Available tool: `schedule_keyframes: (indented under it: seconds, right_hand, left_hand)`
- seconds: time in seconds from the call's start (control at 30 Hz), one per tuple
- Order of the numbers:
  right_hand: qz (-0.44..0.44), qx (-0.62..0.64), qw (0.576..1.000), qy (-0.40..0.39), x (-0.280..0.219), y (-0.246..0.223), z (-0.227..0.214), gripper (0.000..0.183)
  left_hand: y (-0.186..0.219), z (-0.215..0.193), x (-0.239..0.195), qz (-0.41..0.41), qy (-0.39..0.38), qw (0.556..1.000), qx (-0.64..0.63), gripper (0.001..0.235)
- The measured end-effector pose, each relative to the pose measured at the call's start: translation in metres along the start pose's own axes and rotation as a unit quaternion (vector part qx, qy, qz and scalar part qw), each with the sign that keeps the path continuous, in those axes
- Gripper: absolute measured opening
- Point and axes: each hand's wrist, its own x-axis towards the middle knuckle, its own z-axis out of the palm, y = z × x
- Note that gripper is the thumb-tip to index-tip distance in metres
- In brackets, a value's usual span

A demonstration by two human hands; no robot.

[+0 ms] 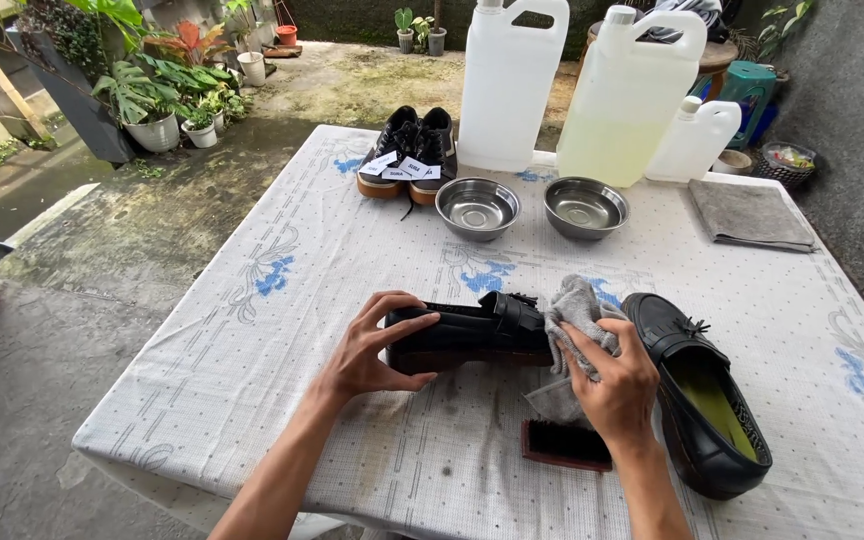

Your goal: The person cleans a black leather shoe using a red sponge and a grey cloth. They scrub the shoe with the sponge, wipe it with the cloth, and repeat the process on different sections of the shoe.

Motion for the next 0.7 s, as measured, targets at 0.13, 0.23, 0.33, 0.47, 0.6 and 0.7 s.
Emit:
schedule_keyframes:
  seconds: [0.13,0.23,0.33,0.47,0.6,0.7]
  right_hand:
    - [0.081,-0.024,0.996,-0.011,0.001,0.004,-0.008,0.027]
    - [0.116,-0.030,0.993,-0.017,0.001,0.010,-0.008,0.027]
    - [0.085,-0.049,0.995,-0.007,-0.001,0.013,-0.003,0.028]
    - [0.079,-0.053,0.995,-0.019,-0.002,0.017,-0.001,0.029]
    - [0.077,-0.054,0.995,-0.014,-0.004,0.020,0.000,0.030]
    - [0.080,-0.053,0.995,-0.014,-0.005,0.021,0.000,0.030]
  left_hand:
    - [0.001,0.002,-0.001,-0.008,0.006,1.000,0.003,0.075]
    - [0.002,0.001,-0.002,-0.003,0.003,1.000,0.000,0.077]
    - [0.002,0.001,-0.001,-0.007,0.006,1.000,-0.006,0.076]
    - [-0.002,0.001,-0.004,-0.005,0.006,1.000,-0.006,0.080]
    - [-0.001,0.002,-0.004,-0.007,0.007,1.000,-0.004,0.076]
    - [-0.001,0.002,-0.003,-0.005,0.010,1.000,-0.009,0.076]
